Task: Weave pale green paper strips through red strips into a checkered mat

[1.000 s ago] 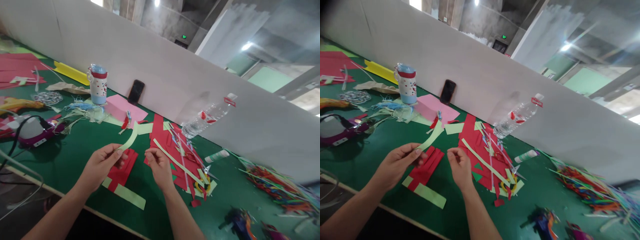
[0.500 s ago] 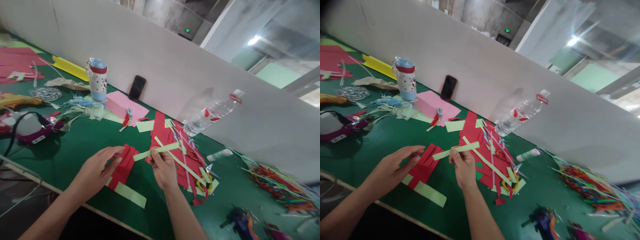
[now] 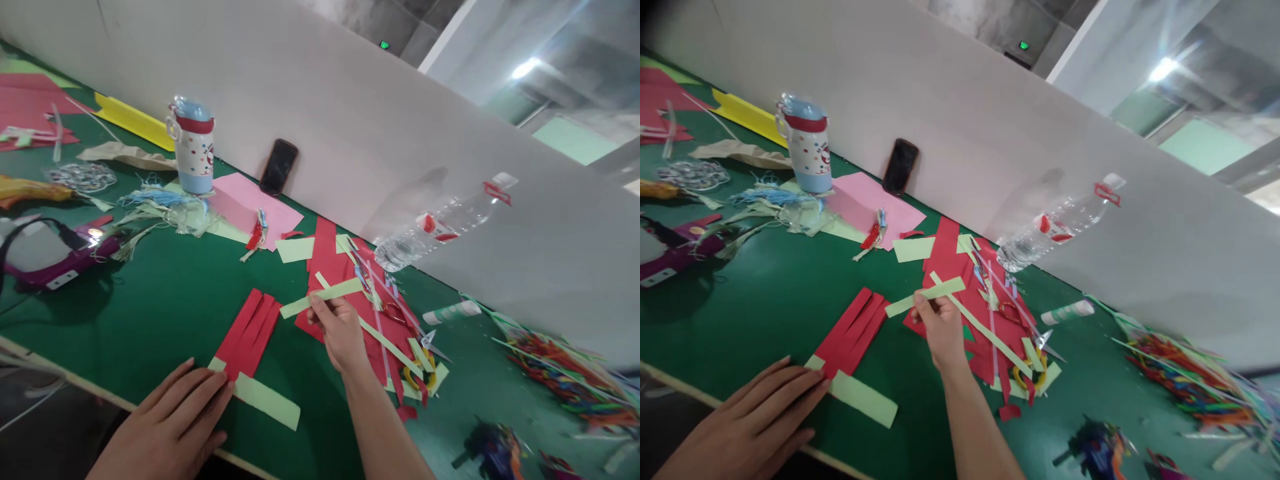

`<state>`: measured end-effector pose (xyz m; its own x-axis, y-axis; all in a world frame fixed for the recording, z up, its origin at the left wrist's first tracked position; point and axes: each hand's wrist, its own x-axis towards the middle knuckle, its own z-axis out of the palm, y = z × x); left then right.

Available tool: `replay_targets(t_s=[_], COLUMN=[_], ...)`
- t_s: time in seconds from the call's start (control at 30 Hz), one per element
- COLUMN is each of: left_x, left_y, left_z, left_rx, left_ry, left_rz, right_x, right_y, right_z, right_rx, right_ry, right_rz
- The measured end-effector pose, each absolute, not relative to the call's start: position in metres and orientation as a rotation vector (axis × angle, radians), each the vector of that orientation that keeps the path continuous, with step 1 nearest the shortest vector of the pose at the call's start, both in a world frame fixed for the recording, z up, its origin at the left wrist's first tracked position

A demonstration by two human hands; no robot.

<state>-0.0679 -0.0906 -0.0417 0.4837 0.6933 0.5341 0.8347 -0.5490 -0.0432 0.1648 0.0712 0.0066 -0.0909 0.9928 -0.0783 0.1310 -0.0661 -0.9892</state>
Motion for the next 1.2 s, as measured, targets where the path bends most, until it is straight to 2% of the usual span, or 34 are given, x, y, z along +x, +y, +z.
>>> replay_targets(t_s=[0.1,0.2,0.37,0.43,0.57,0.67,0.87,1.2], left_x=[-0.066,-0.059,-0.053,-0.053,-0.052,-0.049,-0.048,-0.045], left_y=[-0.093,-0.100,-0.107,-0.108,-0.106,-0.097,-0.073,-0.073], left_z=[-0.046,-0.056,-0.067,-0.066,-0.060,-0.051,-0.033,-0.039], left_rx=[-2.454,-2.383,-2.377,-2.364,-2.359,-2.332,-2.309,-2.292], left_ry=[-1.324,-1.554,-1.666,-1.690,-1.739,-1.755,-1.749,-1.849], left_rz=[-0.760,-0.965,-1.041,-1.045,-1.008,-1.019,-1.043,-0.938], right_x=[0.171,0.176,0.166,0.154,0.122,0.106,0.101,0.122], right_y=[0.091,0.109,0.108,0.097,0.075,0.070,0.072,0.046], right_z=[0.012,0.020,0.028,0.026,0.015,0.007,0.001,0.019], right_rx=[-1.429,-1.526,-1.416,-1.272,-1.208,-1.257,-1.202,-0.897], right_ry=[-1.505,-1.629,-1.928,-2.148,-2.537,-2.617,-2.499,-2.322], right_rz=[1.187,1.033,0.292,0.152,0.234,0.364,0.494,0.586])
